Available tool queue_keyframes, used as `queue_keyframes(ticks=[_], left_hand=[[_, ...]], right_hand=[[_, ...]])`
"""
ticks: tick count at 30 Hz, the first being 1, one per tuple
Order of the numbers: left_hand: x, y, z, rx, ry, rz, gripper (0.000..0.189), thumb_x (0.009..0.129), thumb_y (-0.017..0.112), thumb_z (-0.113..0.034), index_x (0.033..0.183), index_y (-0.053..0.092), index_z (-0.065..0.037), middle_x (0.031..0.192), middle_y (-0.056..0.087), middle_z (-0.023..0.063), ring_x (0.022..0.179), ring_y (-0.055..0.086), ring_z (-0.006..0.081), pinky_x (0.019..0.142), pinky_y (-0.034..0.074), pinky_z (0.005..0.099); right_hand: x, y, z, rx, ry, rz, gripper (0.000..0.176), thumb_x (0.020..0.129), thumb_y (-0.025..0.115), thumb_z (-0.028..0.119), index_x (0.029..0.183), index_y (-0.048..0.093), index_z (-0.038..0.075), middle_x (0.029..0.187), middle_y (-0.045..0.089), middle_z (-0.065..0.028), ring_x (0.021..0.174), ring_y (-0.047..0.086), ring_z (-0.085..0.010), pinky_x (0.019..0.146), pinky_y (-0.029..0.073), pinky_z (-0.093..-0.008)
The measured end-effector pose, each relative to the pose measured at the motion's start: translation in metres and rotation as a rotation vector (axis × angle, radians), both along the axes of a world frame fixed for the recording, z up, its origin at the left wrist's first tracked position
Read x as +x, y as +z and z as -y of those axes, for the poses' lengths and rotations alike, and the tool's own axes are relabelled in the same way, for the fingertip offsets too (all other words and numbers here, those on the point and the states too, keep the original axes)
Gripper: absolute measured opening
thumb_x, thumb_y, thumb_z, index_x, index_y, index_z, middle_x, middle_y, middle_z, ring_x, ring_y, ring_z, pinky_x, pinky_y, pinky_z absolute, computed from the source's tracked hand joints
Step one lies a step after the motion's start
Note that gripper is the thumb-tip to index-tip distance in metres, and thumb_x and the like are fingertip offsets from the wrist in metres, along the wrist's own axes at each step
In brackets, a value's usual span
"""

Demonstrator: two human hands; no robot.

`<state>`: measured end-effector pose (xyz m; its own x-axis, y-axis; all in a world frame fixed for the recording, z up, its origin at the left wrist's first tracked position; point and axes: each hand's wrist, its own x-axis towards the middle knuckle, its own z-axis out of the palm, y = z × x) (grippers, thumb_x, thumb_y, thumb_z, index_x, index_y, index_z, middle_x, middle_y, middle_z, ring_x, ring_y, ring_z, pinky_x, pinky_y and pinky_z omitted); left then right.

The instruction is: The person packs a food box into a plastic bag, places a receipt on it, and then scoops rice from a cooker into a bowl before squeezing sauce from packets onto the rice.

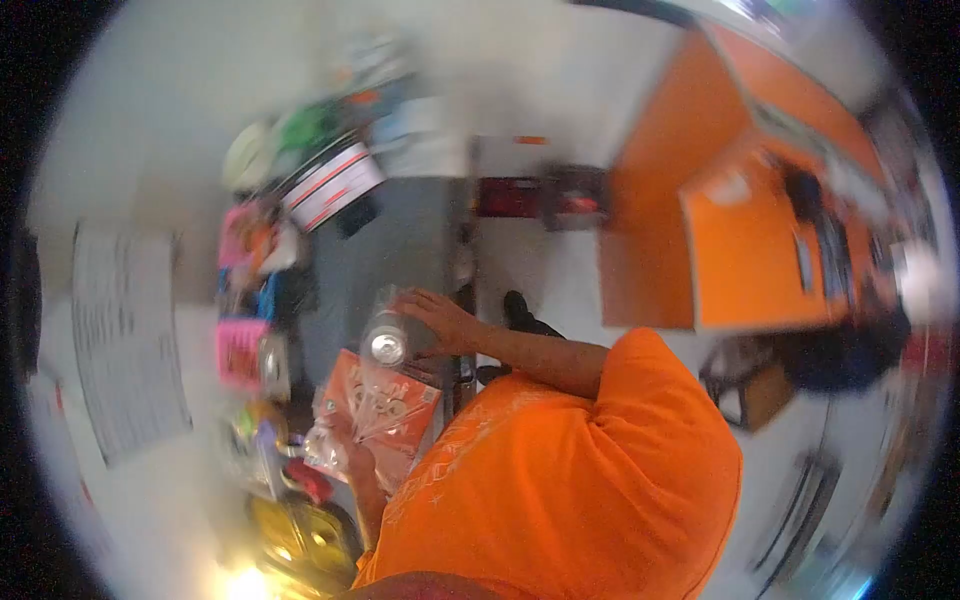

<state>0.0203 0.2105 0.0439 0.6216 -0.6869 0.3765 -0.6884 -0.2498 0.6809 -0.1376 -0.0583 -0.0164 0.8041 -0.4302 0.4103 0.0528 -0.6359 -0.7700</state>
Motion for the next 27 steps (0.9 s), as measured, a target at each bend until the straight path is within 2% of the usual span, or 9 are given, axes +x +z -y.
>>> queue_keyframes(ticks=[9, 14, 17, 19, 22, 23, 25, 26, 27], left_hand=[[0.016, 0.036, 0.123, -0.001, -0.726, 0.154, 0.021, 0.097, 0.049, -0.015, 0.103, 0.059, 0.003, 0.085, 0.058, 0.0115, 0.079, 0.054, 0.0277, 0.079, 0.044, 0.0403], [-0.13, 0.047, 0.277, -0.186, -1.03, 0.283, 0.017, 0.097, 0.051, -0.01, 0.104, 0.059, 0.003, 0.085, 0.058, 0.0125, 0.078, 0.054, 0.0304, 0.081, 0.044, 0.0433], [-0.229, 0.073, 0.345, -0.497, -1.118, 0.407, 0.025, 0.1, 0.052, -0.022, 0.098, 0.058, 0.002, 0.077, 0.052, 0.0091, 0.072, 0.047, 0.0259, 0.074, 0.04, 0.0433], [-0.266, 0.08, 0.358, -0.388, -1.127, 0.401, 0.021, 0.099, 0.054, -0.018, 0.097, 0.057, 0.002, 0.079, 0.054, 0.0068, 0.075, 0.05, 0.0209, 0.072, 0.042, 0.0377], [-0.307, 0.104, 0.347, -0.321, -1.195, -0.604, 0.012, 0.087, 0.051, -0.008, 0.088, 0.058, 0.002, 0.08, 0.057, 0.0127, 0.076, 0.055, 0.0262, 0.067, 0.043, 0.0398], [-0.394, -0.001, 0.413, -0.27, -1.179, -0.594, 0.014, 0.088, 0.052, -0.011, 0.089, 0.058, 0.002, 0.079, 0.057, 0.0124, 0.074, 0.056, 0.0247, 0.066, 0.043, 0.0385], [-0.395, 0.037, 0.405, -0.24, -1.134, -0.633, 0.02, 0.091, 0.054, -0.016, 0.09, 0.059, 0.003, 0.076, 0.058, 0.0118, 0.071, 0.056, 0.0217, 0.064, 0.044, 0.0359], [-0.448, -0.034, 0.455, -0.163, -1.241, -0.553, 0.019, 0.09, 0.056, -0.016, 0.093, 0.059, 0.003, 0.076, 0.059, 0.0123, 0.072, 0.056, 0.0226, 0.065, 0.044, 0.0375], [-0.453, -0.035, 0.456, -0.157, -1.213, -0.551, 0.02, 0.089, 0.056, -0.017, 0.094, 0.059, 0.003, 0.077, 0.059, 0.0132, 0.074, 0.057, 0.0245, 0.067, 0.045, 0.0383]], right_hand=[[-0.124, 0.057, -0.051, 0.131, -0.713, -0.003, 0.08, 0.072, 0.081, 0.021, 0.14, 0.04, 0.009, 0.144, 0.041, -0.0159, 0.137, 0.035, -0.0339, 0.112, 0.031, -0.0437], [-0.254, 0.067, -0.013, 0.3, -0.993, 0.03, 0.081, 0.073, 0.079, 0.021, 0.141, 0.037, 0.007, 0.139, 0.048, -0.0164, 0.132, 0.043, -0.0332, 0.111, 0.033, -0.0435], [-0.321, 0.068, 0.015, 0.227, -1.176, -0.032, 0.075, 0.075, 0.075, 0.017, 0.139, 0.037, 0.006, 0.135, 0.051, -0.0188, 0.126, 0.05, -0.0355, 0.107, 0.039, -0.0447], [-0.354, 0.067, 0.025, 0.29, -1.126, 0.04, 0.072, 0.079, 0.072, 0.02, 0.14, 0.036, 0.007, 0.134, 0.052, -0.0195, 0.125, 0.051, -0.0352, 0.106, 0.04, -0.0443], [-0.383, 0.09, 0.03, 0.265, -1.192, -0.083, 0.071, 0.083, 0.069, 0.024, 0.142, 0.033, 0.008, 0.132, 0.054, -0.0206, 0.123, 0.053, -0.0348, 0.103, 0.042, -0.0443], [-0.464, -0.037, 0.098, 0.295, -1.216, -0.116, 0.071, 0.084, 0.068, 0.025, 0.142, 0.032, 0.008, 0.132, 0.054, -0.021, 0.122, 0.054, -0.0347, 0.103, 0.043, -0.0444], [-0.467, -0.032, 0.104, 0.412, -1.156, -0.068, 0.072, 0.085, 0.066, 0.024, 0.145, 0.029, 0.009, 0.133, 0.053, -0.0214, 0.124, 0.053, -0.0352, 0.104, 0.042, -0.0445], [-0.519, -0.094, 0.143, 0.511, -1.119, -0.022, 0.072, 0.086, 0.065, 0.023, 0.146, 0.027, 0.009, 0.134, 0.052, -0.0216, 0.124, 0.052, -0.0355, 0.104, 0.042, -0.0445], [-0.528, -0.107, 0.146, 0.535, -1.086, 0.003, 0.073, 0.086, 0.065, 0.022, 0.147, 0.027, 0.009, 0.135, 0.051, -0.0217, 0.125, 0.051, -0.0357, 0.105, 0.041, -0.0449]])
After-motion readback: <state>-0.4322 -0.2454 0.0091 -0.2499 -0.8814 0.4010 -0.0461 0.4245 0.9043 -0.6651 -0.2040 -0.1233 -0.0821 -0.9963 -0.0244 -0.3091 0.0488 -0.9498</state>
